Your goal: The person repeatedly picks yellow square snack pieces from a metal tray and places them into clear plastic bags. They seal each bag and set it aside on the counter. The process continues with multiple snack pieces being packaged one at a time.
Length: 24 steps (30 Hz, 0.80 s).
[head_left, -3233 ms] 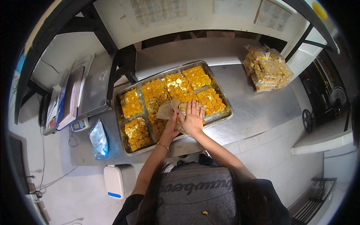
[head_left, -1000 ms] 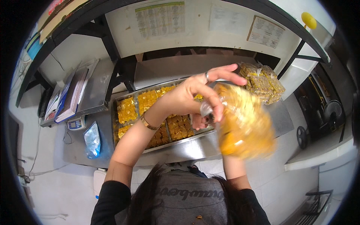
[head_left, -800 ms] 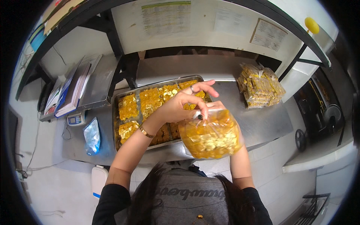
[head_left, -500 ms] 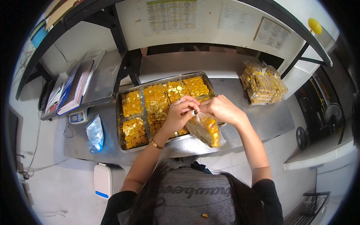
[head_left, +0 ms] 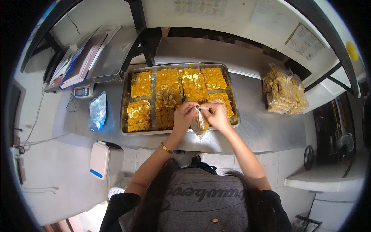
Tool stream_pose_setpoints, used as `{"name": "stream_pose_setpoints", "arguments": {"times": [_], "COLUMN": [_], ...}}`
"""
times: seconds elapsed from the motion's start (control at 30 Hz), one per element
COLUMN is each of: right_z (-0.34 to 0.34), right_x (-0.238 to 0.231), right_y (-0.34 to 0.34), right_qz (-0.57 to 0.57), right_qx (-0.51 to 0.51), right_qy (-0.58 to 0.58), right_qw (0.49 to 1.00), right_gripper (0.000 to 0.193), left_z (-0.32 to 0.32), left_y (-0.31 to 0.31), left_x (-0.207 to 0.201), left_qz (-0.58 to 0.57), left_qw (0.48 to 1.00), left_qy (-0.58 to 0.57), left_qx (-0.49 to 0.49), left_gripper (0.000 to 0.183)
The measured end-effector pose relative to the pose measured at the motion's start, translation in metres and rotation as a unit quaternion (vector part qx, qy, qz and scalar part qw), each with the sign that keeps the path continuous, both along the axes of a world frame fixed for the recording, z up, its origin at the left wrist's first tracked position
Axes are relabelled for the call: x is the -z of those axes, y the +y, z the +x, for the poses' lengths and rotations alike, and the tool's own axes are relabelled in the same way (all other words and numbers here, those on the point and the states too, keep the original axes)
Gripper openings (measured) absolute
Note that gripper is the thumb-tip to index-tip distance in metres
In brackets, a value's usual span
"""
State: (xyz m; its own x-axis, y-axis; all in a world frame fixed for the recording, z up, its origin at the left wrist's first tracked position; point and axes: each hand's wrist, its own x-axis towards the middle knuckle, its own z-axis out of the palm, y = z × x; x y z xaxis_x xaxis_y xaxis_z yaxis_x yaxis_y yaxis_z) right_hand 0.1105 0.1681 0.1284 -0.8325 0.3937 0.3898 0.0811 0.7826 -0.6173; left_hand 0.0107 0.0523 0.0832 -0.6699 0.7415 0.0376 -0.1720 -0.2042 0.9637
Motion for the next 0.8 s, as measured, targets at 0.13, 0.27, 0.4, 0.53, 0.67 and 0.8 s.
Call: {"name": "stream_pose_setpoints", "arguments": {"times": [0.13, 0.27, 0.4, 0.53, 0.67, 0.8], "right_z": [-0.003, -0.002, -0.007, -0.01, -0.016, -0.018], "right_x": [0.036, 0.044, 0.043, 0.044, 0.043, 0.046], "right_y": [-0.006, -0.01, -0.009, -0.013, -0.004, 0.013], "right_qz": [-0.323, -0.292, -0.172, -0.11, -0.07, -0.342], "right_qx": [0.021, 0.019, 0.042, 0.082, 0.073, 0.006], "right_qy": [0.098, 0.16, 0.187, 0.187, 0.13, 0.025], "right_qw": [0.941, 0.943, 0.966, 0.973, 0.986, 0.939], "right_gripper": [0.014, 0.017, 0.015, 0.01, 0.01, 0.009], "left_z": [0.01, 0.022, 0.025, 0.021, 0.015, 0.014], "left_y": [0.009, 0.014, 0.019, 0.019, 0.014, 0.009], "left_x": [-0.007, -0.012, -0.022, -0.015, -0.011, -0.017], "left_qz": [-0.043, -0.038, -0.015, -0.048, -0.069, -0.059], "left_qw": [0.996, 0.985, 0.976, 0.976, 0.986, 0.99], "left_qy": [-0.048, -0.128, -0.198, -0.196, -0.14, -0.127], "left_qx": [-0.066, -0.107, -0.094, -0.081, -0.06, -0.024], "left_gripper": [0.013, 0.015, 0.017, 0.017, 0.016, 0.014]}}
